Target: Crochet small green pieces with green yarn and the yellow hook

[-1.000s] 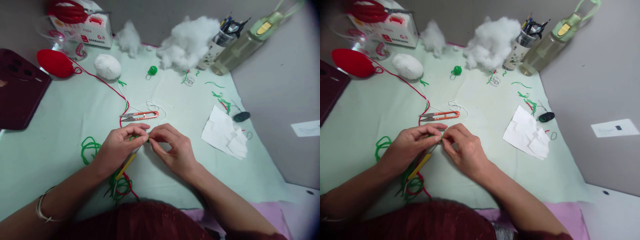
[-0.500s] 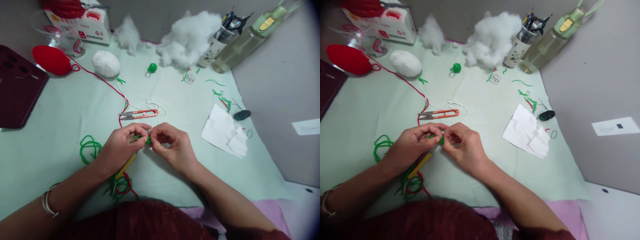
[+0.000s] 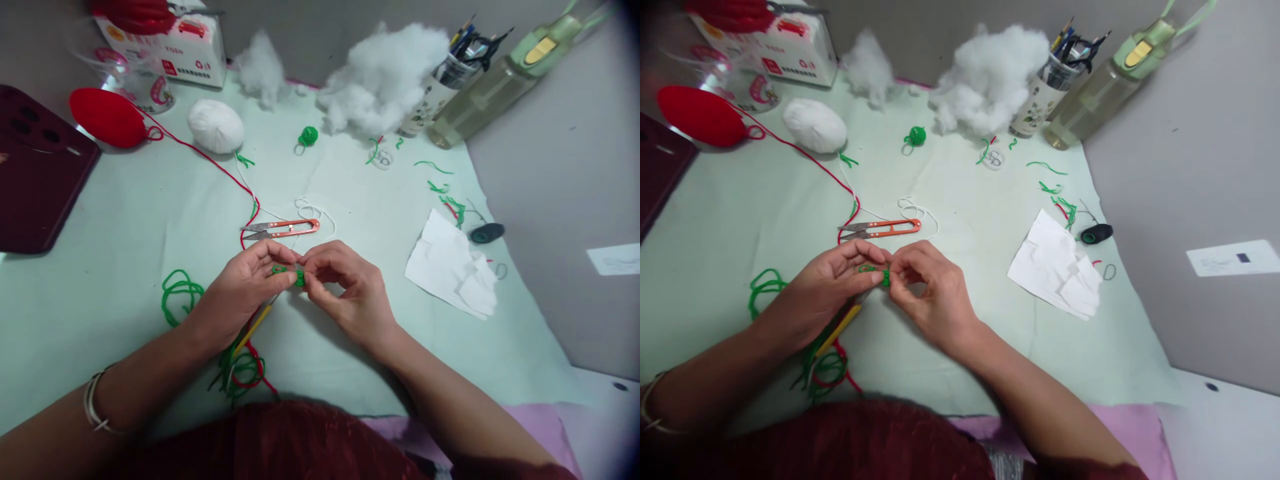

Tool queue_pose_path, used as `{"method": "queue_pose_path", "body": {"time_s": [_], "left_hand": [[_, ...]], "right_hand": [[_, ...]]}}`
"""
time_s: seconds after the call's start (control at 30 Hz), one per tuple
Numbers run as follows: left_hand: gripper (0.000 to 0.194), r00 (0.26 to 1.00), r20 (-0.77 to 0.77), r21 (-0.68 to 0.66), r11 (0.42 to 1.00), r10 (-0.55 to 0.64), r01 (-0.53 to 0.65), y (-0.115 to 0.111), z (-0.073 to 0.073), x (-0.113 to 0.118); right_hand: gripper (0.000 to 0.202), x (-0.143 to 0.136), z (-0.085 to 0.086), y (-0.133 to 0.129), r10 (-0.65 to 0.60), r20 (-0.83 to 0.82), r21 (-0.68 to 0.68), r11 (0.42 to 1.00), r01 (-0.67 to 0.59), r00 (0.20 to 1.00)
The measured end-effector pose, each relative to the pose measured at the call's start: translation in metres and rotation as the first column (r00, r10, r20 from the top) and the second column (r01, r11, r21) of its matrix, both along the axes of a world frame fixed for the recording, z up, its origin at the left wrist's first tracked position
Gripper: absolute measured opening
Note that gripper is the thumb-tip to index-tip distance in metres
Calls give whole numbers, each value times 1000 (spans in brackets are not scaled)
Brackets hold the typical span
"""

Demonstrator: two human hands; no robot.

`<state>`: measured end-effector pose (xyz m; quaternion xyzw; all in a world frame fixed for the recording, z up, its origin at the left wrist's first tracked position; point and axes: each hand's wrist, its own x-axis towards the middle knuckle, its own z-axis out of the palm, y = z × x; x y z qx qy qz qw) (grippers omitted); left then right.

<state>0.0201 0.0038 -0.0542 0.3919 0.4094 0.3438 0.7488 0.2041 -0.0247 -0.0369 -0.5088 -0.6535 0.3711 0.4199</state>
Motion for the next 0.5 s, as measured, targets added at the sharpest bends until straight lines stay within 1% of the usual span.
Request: {"method": "queue_pose_path", "body": {"time_s": [0.13, 0.27, 0.4, 0.5], "left_hand": [[18, 999, 11, -23, 999, -33, 33, -1, 2, -1], [19, 1000, 10, -35, 999, -15, 16, -1, 5, 1], [19, 1000, 23, -96, 995, -14, 16, 0, 8, 4], [19, 1000, -7, -142, 990, 3, -4, 3, 10, 2]], "right_hand": [[11, 0, 1, 0, -2, 77, 101, 995, -5, 997], [14, -2, 2, 0, 2, 173, 203, 978, -37, 985], [19, -5, 4, -1, -9, 208, 227, 973, -39, 978], [18, -2, 8, 0, -50, 145, 195, 981, 21, 988]]}}
